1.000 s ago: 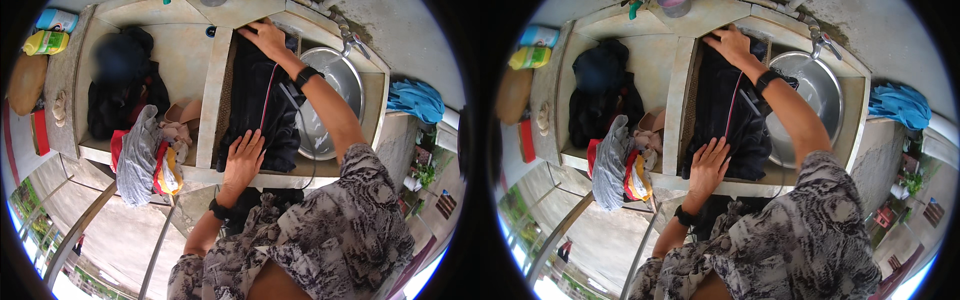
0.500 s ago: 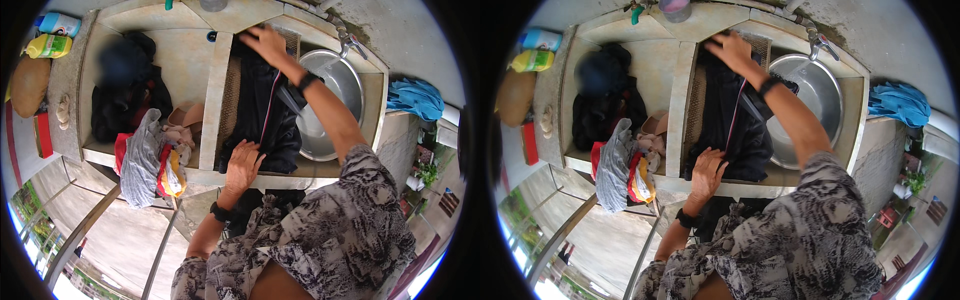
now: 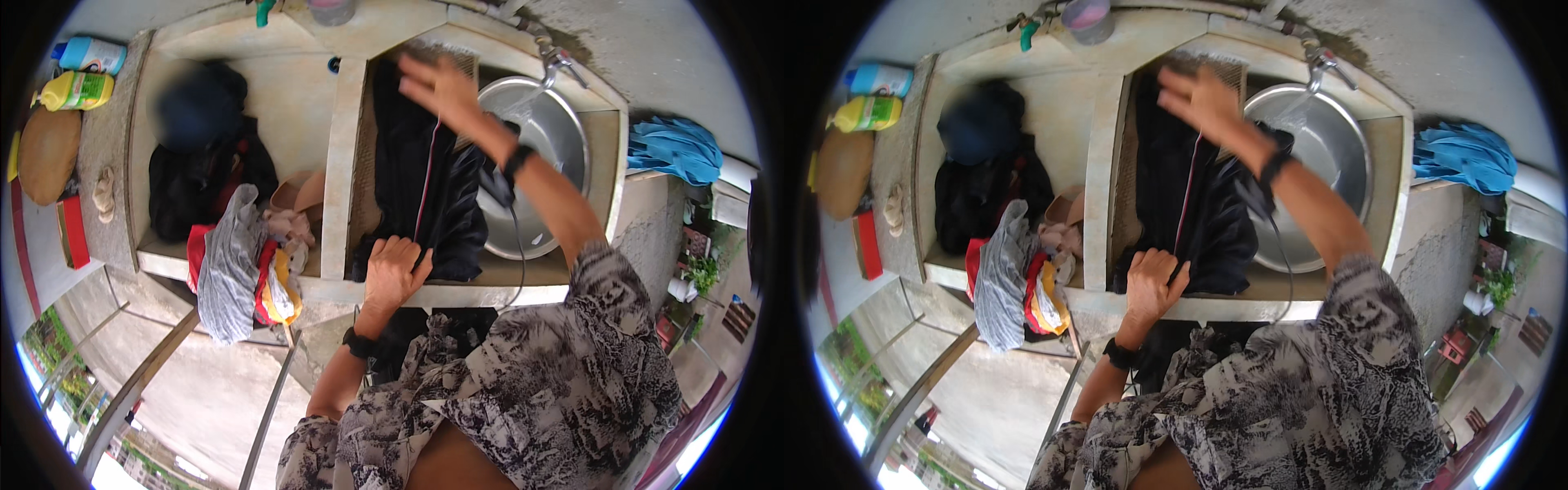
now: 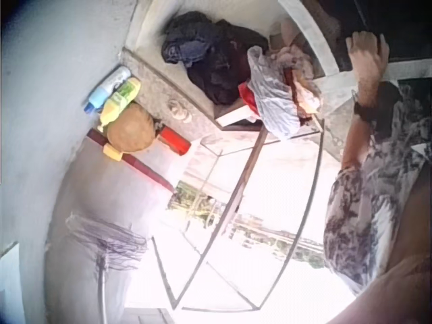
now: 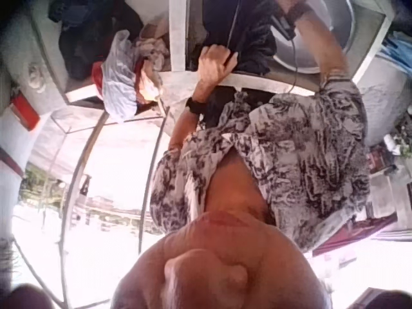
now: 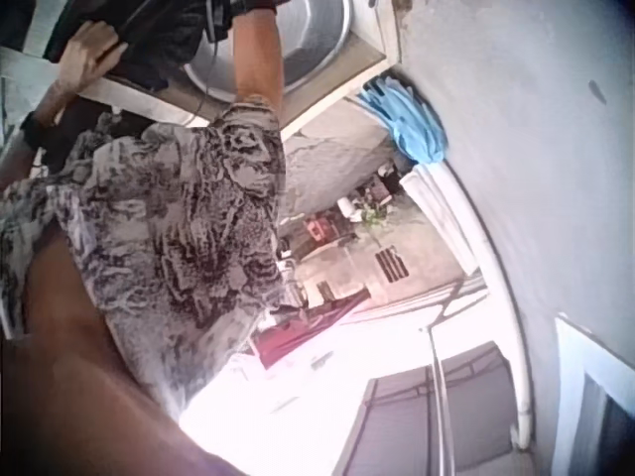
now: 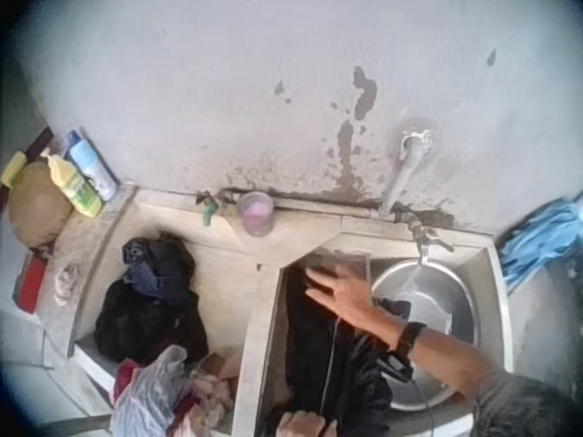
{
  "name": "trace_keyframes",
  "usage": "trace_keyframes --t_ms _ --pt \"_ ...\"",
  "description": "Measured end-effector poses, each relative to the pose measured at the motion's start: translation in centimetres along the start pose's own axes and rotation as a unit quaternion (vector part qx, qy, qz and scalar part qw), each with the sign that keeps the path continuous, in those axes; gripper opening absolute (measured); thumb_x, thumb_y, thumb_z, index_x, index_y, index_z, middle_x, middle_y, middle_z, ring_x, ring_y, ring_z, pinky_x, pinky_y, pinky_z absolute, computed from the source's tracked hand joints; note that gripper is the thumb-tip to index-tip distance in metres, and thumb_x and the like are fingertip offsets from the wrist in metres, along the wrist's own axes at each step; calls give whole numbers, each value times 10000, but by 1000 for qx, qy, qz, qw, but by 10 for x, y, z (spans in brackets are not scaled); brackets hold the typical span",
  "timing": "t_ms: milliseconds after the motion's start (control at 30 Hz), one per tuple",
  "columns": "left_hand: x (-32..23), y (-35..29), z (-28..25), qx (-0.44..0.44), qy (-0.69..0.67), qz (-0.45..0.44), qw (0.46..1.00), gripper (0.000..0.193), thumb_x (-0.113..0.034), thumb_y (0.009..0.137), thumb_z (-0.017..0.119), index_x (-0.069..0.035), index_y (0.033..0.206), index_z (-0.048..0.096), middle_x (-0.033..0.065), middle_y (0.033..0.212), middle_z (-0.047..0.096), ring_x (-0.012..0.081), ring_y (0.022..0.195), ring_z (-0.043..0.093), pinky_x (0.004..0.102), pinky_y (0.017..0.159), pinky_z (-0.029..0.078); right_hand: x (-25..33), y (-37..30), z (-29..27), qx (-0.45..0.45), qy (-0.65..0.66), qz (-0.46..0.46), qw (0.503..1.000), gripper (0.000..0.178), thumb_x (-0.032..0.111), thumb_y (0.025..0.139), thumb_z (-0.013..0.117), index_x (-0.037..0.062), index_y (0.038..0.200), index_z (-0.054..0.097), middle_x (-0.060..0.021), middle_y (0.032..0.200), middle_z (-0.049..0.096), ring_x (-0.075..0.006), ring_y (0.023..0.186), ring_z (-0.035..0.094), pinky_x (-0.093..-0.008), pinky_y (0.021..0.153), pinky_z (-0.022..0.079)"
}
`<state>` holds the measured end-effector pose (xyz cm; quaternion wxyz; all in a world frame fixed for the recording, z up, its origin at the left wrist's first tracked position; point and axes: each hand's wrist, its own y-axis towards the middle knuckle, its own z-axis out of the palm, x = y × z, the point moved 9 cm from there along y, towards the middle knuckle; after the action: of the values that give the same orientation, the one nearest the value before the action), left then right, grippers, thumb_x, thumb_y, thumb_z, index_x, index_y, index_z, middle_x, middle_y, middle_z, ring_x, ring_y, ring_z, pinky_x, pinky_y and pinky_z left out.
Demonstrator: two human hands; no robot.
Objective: Washing black clothing by hand in a basin with water and soap.
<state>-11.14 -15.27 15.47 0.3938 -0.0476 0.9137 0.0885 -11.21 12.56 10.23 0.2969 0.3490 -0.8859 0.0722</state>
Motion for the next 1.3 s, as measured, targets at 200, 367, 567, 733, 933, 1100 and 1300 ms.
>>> trace_keyframes --t_ms 200,367,567,733,933,1100,1300 --pt "2 4 2 8 11 -1 1000 257 -125 762 683 -58 609 487 72 607 467 258 590 475 376 584 366 69 -99 39 174 56 -107 977 453 487 818 660 275 1218 637 -86 875 483 -236 793 585 -333 644 507" --pt "-9 9 8 12 7 12 1000 267 -154 775 682 -75 611 486 62 620 476 243 619 496 366 603 379 -21 38 -10 -71 -141 22 987 451 565 867 541 288 1211 628 -161 1010 602 -343 903 633 -429 745 516" --pt "9 0 6 1 27 -14 1000 250 -125 769 679 -61 611 495 81 620 493 260 609 499 373 594 373 100 -141 18 216 70 -149 962 393 443 851 654 318 1224 634 -96 1027 584 -250 920 632 -369 776 529" --pt "-1 5 1 11 27 -20 999 259 -122 757 686 -57 606 487 76 609 478 263 606 501 376 595 375 5 -63 -7 29 -75 -11 997 445 498 874 578 346 1292 566 -121 960 531 -309 870 598 -416 691 510" --pt "-1 9 5 -16 33 -12 999 243 -124 766 682 -39 621 507 87 609 482 283 603 497 392 600 382 -69 10 -29 -27 -61 107 992 418 555 873 548 352 1231 617 -153 954 564 -331 935 604 -418 781 487" --pt "2 17 11 46 107 -78 990 379 -319 840 668 -34 629 534 98 641 514 291 664 532 395 630 412 -113 -93 -50 -192 68 233 951 622 592 876 515 239 1386 467 -202 1129 575 -390 1074 559 -446 897 448" --pt "-17 83 43 45 211 -78 973 491 -371 904 583 20 1196 525 243 1214 521 412 1138 478 484 888 418 -189 -178 -15 -97 19 327 940 716 549 865 566 89 1391 412 -213 1284 516 -398 1139 531 -460 956 423"
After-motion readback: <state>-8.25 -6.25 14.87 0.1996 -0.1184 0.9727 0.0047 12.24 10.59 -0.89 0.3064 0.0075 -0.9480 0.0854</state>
